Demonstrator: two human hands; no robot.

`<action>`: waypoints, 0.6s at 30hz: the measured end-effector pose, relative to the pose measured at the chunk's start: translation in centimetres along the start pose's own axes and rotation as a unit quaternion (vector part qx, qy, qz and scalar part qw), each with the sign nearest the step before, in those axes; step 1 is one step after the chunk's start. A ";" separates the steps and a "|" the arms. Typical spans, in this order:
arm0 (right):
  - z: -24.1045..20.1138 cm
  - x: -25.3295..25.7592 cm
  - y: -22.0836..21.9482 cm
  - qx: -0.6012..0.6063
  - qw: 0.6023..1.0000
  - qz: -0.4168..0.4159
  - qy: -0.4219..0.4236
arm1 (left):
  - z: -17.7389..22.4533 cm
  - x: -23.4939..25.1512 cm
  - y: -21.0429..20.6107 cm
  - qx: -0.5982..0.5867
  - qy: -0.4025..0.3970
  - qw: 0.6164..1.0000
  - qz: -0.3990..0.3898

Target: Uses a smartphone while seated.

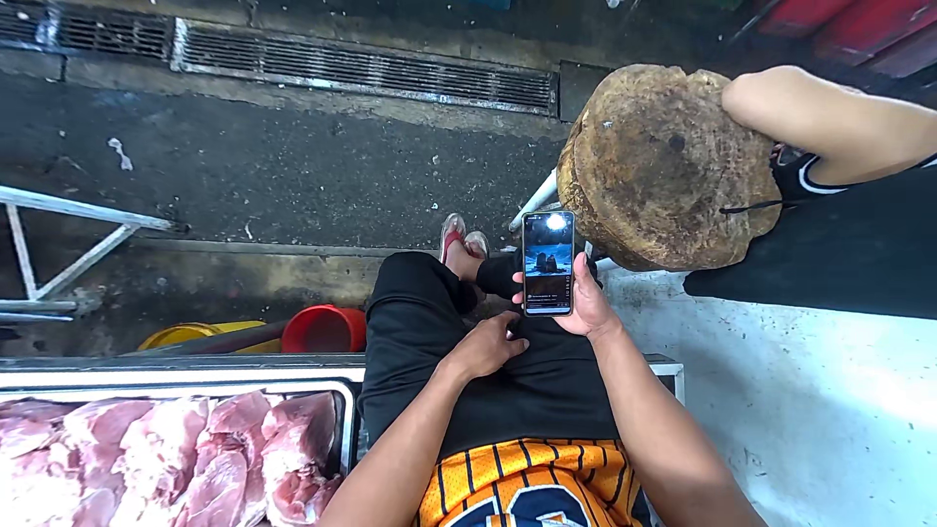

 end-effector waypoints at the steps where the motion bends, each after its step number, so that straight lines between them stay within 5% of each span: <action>1: 0.0 0.0 -0.1 0.002 1.000 0.000 -0.001 | 0.1 0.0 0.0 0.001 -0.001 1.000 0.001; 18: 0.1 -0.1 0.5 -0.017 1.000 0.010 0.001 | -0.3 -0.2 0.2 -0.002 0.000 1.000 0.010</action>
Point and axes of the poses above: each hand's wrist, its own x-axis towards the middle knuckle, its own y-axis out of the back of the hand, z = x × y, the point moved 4 cm from there along x, towards the middle knuckle, and after that the axes turned 1 degree about -y, right-handed, at the moved point
